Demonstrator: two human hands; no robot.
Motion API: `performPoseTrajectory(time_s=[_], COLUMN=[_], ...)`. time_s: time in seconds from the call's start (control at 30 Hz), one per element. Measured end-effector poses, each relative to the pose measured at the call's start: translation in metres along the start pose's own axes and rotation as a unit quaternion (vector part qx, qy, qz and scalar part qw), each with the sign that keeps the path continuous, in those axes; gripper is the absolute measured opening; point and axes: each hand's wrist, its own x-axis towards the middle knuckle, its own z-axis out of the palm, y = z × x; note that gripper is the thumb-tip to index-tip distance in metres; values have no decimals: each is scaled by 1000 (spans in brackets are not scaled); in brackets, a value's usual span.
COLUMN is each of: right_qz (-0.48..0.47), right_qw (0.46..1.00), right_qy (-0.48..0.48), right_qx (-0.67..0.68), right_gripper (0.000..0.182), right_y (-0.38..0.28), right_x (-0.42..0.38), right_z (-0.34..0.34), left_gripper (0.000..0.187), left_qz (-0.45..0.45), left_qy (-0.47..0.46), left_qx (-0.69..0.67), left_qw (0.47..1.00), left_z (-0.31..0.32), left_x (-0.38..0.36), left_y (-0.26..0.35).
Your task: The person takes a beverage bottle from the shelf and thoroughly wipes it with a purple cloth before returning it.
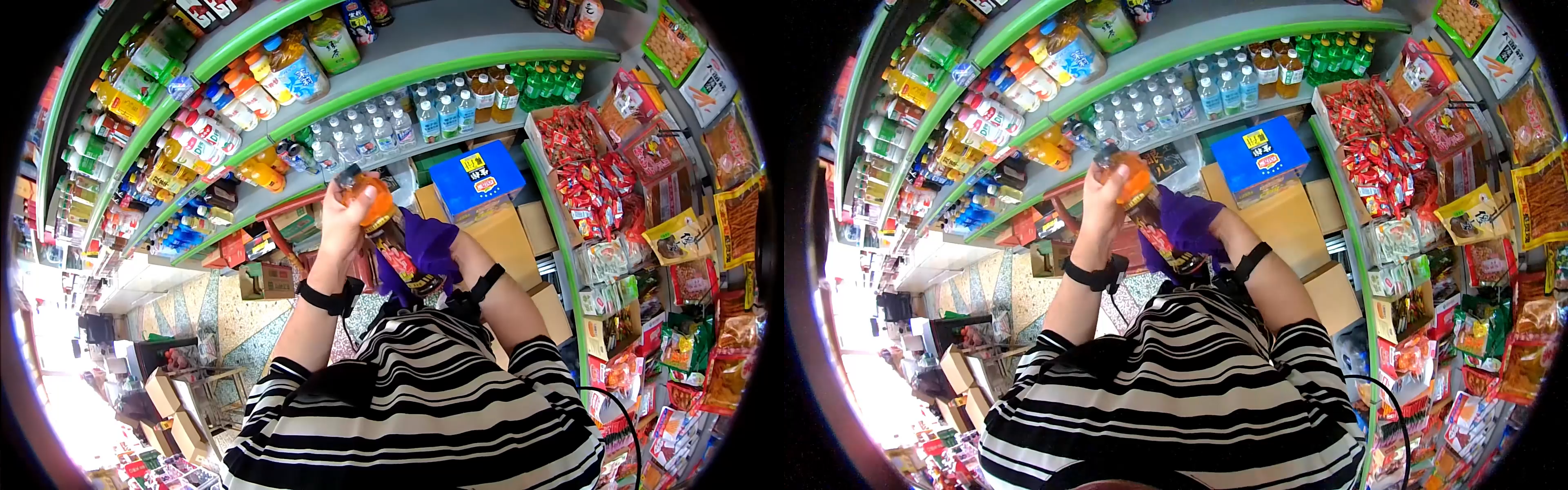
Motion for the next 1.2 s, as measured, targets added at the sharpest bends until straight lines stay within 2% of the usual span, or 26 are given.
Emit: performPoseTrajectory(time_s=[0.03,0.1,0.13,0.17,0.23,0.3,0.4,0.47,0.57,0.6,0.7,0.77,0.8,0.9,1.0,1.1,1.2], right_qz=[-49,-19,-11,-3,11,50,62,65,109,126,160,200,189,138,82,186,179], right_qw=[983,974,993,996,999,998,987,963,912,897,862,869,875,879,858,873,916], right_qy=[-2,17,43,42,43,31,140,242,387,418,461,410,395,409,459,436,360], right_qx=[-176,-225,-114,-79,-14,-25,-51,-96,-75,-63,-138,-193,-205,-201,-218,-115,-24], right_gripper=[31,32,29,34,44,45,44,43,45,40,25,20,16,16,19,33,55], right_y=[-13,-22,-21,-16,-11,-18,-15,-23,-77,-69,-53,-81,-73,-58,-60,-55,-48], right_x=[-3,-18,-20,-21,-18,-18,-15,-9,2,7,19,8,14,9,-5,-5,-17], right_z=[-13,-12,-13,-11,-13,-24,-24,-26,-45,-33,-9,-36,-29,-23,-33,-30,-43], left_gripper=[36,34,34,35,36,37,36,40,42,41,43,44,46,37,27,20,20], left_qz=[14,14,32,56,105,133,175,170,162,160,128,92,71,58,42,0,-65], left_qy=[20,51,70,105,171,200,229,219,225,234,242,240,255,239,232,233,207], left_qx=[-16,-33,-44,-4,76,127,189,194,185,177,101,11,9,-35,-60,-86,-152], left_qw=[1000,998,996,993,977,962,939,941,943,943,956,966,964,969,970,969,964], left_z=[2,-10,-11,-11,-1,6,15,21,34,37,26,22,19,11,-1,-7,-34], left_x=[-1,3,5,4,3,-1,-1,-2,-1,2,18,25,27,32,37,38,43], left_y=[5,6,3,2,4,3,-2,-3,-1,-2,-17,-22,-21,-17,-13,-9,-17])
